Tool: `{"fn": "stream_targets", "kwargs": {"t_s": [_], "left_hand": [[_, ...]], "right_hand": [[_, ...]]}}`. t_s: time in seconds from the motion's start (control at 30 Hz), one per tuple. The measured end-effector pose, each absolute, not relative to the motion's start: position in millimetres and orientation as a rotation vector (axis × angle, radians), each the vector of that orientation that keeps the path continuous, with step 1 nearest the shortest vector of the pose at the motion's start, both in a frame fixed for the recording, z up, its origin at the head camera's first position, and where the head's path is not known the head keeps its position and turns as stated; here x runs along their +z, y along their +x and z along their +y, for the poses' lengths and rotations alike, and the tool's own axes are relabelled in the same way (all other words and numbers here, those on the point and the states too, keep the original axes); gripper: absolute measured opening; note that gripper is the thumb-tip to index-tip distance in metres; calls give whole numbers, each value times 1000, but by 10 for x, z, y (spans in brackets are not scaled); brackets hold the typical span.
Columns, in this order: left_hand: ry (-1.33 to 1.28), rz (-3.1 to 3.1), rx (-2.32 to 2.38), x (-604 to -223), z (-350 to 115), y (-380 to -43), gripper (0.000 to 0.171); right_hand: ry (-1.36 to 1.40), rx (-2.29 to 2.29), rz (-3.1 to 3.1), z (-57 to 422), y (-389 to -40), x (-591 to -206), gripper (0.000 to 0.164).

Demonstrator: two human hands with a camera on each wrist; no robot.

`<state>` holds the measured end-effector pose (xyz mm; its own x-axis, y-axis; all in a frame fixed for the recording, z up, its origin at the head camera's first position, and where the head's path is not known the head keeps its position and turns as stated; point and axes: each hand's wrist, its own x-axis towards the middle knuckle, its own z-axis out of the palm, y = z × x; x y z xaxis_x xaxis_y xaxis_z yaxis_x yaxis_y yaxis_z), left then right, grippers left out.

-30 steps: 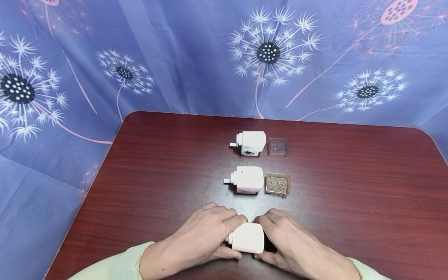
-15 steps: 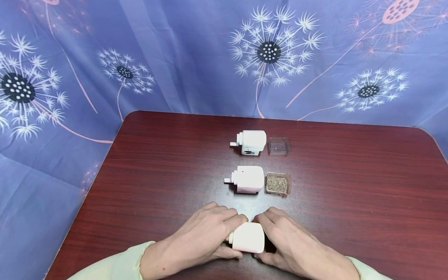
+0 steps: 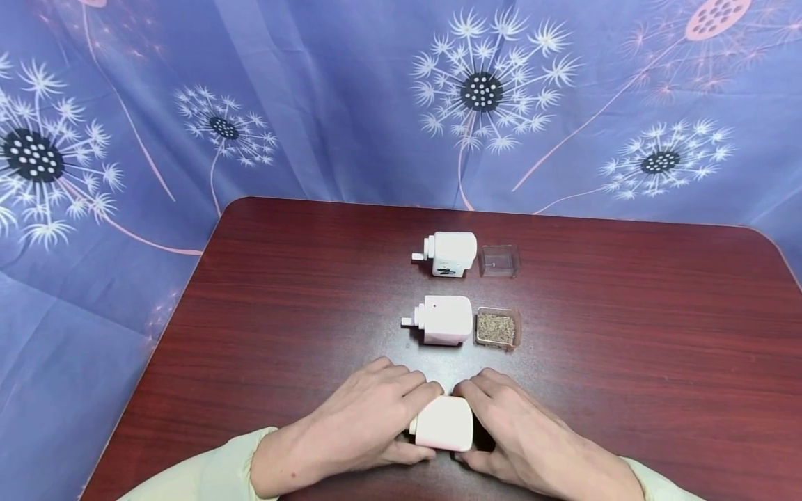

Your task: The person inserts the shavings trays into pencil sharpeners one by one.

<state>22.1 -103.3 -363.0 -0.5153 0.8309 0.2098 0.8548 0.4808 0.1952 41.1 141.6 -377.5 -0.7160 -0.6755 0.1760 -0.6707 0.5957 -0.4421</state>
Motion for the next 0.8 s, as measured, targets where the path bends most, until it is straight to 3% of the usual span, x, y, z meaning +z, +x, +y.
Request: {"fn": "stream_targets", "kwargs": {"t_s": [0.33,0.8], "left_hand": [[-1513,-2604,-375,-3633,-1036,217,60],[-1543,-2588,-323,-3606,-1062,193,67]], "right_hand": [[-1185,-788,2819,1412,401,-3780,36],[-1158,-618,2791,1473,374,-3712,50]]}}
